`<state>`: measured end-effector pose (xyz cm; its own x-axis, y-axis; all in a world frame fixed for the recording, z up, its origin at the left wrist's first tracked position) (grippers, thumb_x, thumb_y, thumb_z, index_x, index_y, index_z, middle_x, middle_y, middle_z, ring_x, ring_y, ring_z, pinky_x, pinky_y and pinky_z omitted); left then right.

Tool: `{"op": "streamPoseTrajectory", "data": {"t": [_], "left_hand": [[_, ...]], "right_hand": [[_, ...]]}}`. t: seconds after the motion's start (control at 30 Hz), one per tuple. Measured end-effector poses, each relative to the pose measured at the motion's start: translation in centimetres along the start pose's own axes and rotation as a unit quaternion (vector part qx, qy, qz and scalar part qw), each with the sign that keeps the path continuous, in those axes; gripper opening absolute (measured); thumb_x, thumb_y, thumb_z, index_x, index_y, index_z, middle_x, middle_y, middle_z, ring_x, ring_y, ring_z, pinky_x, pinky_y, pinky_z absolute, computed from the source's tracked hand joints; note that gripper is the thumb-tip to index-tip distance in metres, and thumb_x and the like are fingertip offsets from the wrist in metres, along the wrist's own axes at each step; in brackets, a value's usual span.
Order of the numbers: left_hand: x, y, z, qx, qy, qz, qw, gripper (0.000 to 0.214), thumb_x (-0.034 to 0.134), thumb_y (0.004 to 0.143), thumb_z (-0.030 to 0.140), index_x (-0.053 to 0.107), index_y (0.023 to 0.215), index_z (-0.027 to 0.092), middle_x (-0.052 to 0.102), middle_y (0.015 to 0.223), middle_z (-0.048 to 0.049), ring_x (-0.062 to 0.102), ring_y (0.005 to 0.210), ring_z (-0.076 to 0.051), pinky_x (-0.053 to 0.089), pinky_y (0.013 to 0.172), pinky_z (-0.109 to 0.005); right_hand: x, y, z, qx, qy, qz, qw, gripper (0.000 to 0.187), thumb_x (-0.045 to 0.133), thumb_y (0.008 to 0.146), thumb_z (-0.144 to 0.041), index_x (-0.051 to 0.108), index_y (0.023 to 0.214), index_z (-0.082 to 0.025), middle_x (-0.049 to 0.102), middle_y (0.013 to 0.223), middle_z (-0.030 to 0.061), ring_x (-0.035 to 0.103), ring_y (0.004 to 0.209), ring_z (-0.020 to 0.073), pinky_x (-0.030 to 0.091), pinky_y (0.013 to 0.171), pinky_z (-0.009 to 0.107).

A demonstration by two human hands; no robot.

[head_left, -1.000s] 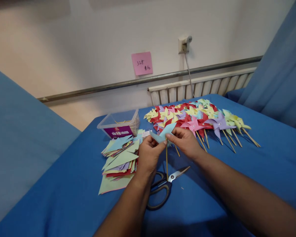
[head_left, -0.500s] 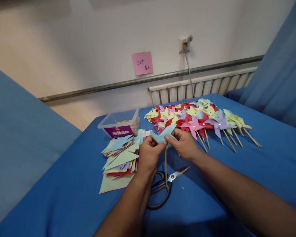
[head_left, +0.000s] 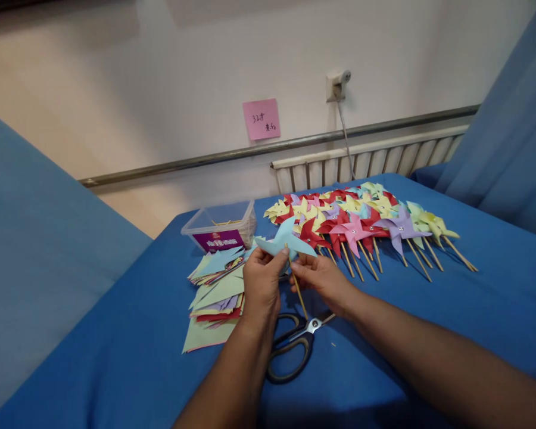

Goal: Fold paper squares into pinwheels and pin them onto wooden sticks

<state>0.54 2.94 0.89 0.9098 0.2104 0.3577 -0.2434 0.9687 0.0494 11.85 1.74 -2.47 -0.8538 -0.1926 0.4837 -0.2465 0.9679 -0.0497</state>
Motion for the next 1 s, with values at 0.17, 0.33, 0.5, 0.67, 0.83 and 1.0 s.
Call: {"op": "streamPoseTrajectory", "data": {"t": [0.17,0.33,0.5,0.67,0.83,1.0], "left_hand": [[-0.1,0.2,0.1,-0.007,-0.015,0.002,1.000,0.040,0.088,0.051,0.024,0.070,0.085,0.013,0.075,0.086,-0.0064,0.069,0.078,-0.019,0.051,0.073,-0.029],[-0.3,0.3,0.2,0.012,0.006,0.013,1.000,0.038,0.088,0.051,0.025,0.070,0.083,0.013,0.075,0.079,-0.0043,0.069,0.073,-0.018,0.051,0.070,-0.028],[-0.4,0.4,0.1,0.020,0.034,0.013,0.999,0.038,0.087,0.052,0.024,0.070,0.084,0.013,0.075,0.079,-0.0039,0.067,0.070,-0.017,0.051,0.071,-0.028],[-0.5,0.4,0.1,0.041,0.044,0.010,0.998,0.036,0.086,0.053,0.024,0.069,0.084,0.014,0.074,0.080,-0.0034,0.067,0.073,-0.017,0.050,0.071,-0.028],[-0.2,0.0,0.5,0.062,0.057,0.002,0.996,0.034,0.084,0.055,0.023,0.069,0.084,0.014,0.073,0.081,-0.0034,0.066,0.073,-0.016,0.050,0.073,-0.028],[0.0,-0.4,1.0,0.080,0.044,-0.023,0.996,0.031,0.083,0.059,0.025,0.068,0.086,0.016,0.073,0.083,-0.0033,0.067,0.078,-0.016,0.049,0.076,-0.027]], "right_hand": [[-0.3,0.1,-0.4,-0.014,-0.004,0.040,0.999,0.045,0.082,0.061,-0.054,0.054,0.067,-0.018,0.057,0.055,-0.0056,0.051,0.043,0.0074,0.043,0.045,0.022],[-0.5,0.4,-0.6,-0.043,-0.059,0.054,0.996,0.042,0.077,0.067,-0.053,0.052,0.065,-0.019,0.050,0.049,-0.0076,0.042,0.038,0.0060,0.033,0.036,0.020],[-1.2,1.0,-0.4,-0.058,-0.108,0.086,0.989,0.041,0.077,0.065,-0.051,0.049,0.065,-0.021,0.050,0.045,-0.0078,0.044,0.036,0.0079,0.034,0.034,0.020],[-1.4,1.1,-0.4,-0.048,-0.119,0.079,0.988,0.040,0.077,0.067,-0.050,0.051,0.063,-0.020,0.052,0.045,-0.0064,0.046,0.037,0.0082,0.033,0.035,0.020],[-1.3,1.0,-0.7,-0.048,-0.112,0.078,0.990,0.040,0.076,0.066,-0.052,0.052,0.064,-0.020,0.052,0.045,-0.0061,0.045,0.037,0.0080,0.031,0.036,0.020],[-1.0,0.9,-1.2,-0.083,-0.079,0.082,0.990,0.045,0.077,0.063,-0.059,0.055,0.064,-0.019,0.054,0.050,-0.0055,0.044,0.039,0.0065,0.029,0.038,0.020]]}}
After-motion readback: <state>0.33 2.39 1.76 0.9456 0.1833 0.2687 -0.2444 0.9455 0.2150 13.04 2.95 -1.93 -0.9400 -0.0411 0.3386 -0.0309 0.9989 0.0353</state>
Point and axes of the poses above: each hand's wrist, its own y-axis towards the middle knuckle, its own x-axis out of the palm, z = x × y, the point moved 2 cm from there along y, towards the middle knuckle
